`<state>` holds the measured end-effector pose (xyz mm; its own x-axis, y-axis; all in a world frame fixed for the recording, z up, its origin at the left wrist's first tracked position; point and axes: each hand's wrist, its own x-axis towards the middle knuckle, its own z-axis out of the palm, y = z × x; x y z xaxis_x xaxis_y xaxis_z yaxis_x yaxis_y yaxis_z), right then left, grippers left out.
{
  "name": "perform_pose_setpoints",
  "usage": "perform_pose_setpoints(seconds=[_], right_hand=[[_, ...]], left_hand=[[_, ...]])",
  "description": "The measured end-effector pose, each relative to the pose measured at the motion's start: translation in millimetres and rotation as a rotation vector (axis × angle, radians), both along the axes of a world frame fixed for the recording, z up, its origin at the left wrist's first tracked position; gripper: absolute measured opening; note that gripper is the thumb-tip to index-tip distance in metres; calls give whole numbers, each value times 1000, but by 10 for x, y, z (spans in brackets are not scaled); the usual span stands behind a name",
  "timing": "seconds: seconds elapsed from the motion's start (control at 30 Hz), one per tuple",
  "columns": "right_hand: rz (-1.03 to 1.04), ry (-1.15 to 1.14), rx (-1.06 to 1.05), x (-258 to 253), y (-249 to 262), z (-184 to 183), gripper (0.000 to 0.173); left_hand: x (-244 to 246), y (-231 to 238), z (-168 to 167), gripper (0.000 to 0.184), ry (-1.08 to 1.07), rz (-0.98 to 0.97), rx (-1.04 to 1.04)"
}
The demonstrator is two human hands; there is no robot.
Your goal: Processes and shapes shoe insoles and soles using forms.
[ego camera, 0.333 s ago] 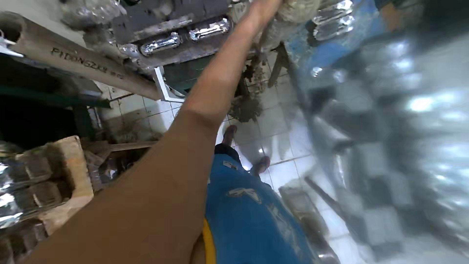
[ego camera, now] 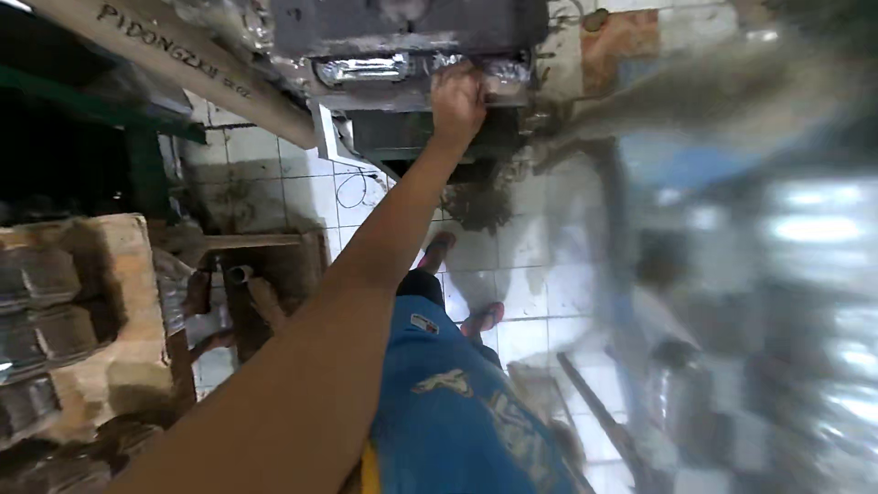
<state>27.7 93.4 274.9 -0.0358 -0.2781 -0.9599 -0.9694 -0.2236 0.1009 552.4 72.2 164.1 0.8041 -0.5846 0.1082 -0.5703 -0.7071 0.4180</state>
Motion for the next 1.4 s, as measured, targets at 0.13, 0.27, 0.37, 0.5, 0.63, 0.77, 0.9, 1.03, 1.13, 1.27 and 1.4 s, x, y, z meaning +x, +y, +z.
perform_pose_setpoints(seconds=[0.13,0.27,0.37,0.5,0.63,0.77,0.9,1.03,1.13,1.27,1.4], right_hand=[[280,-559,-385,553,-557,-1433,31],[688,-951,-629,3100,-793,-879,36],[794,-1189,-844,4215,-1080,-898,38],[808,-1143,-881,4751,-1497,-1071,43],[833,-1025,-813,5118,-1109,-1111,38],[833,-1095,-676,4984,-1223,-1084,49],[796,-1223,-811,5121,-579,-1328,59],[740,-1173,-754,5990,890,-1384,45],[798,-1089,-530,6004,837,-1120,49],[834,-1164,-647,4932,-1,-961,69],[667,-1114,-551,4006,-1006,88,42]], left_hand=[[308,965,325,24,211,-127,121],[827,1758,-112,27,119,-136,87],[432,2127,218,33,109,-63,-157],[-355,3343,10,55,787,37,-125],[-1384,4335,-480,39,1316,149,203],[-1849,4539,-271,48,1537,448,-165],[-1973,4473,-344,45,1436,641,-64],[-2237,4483,-658,51,1317,491,-43],[-2051,4563,-703,49,1459,408,169],[-1891,4391,-469,46,1603,437,150],[-2026,4371,-469,41,1559,415,61]])
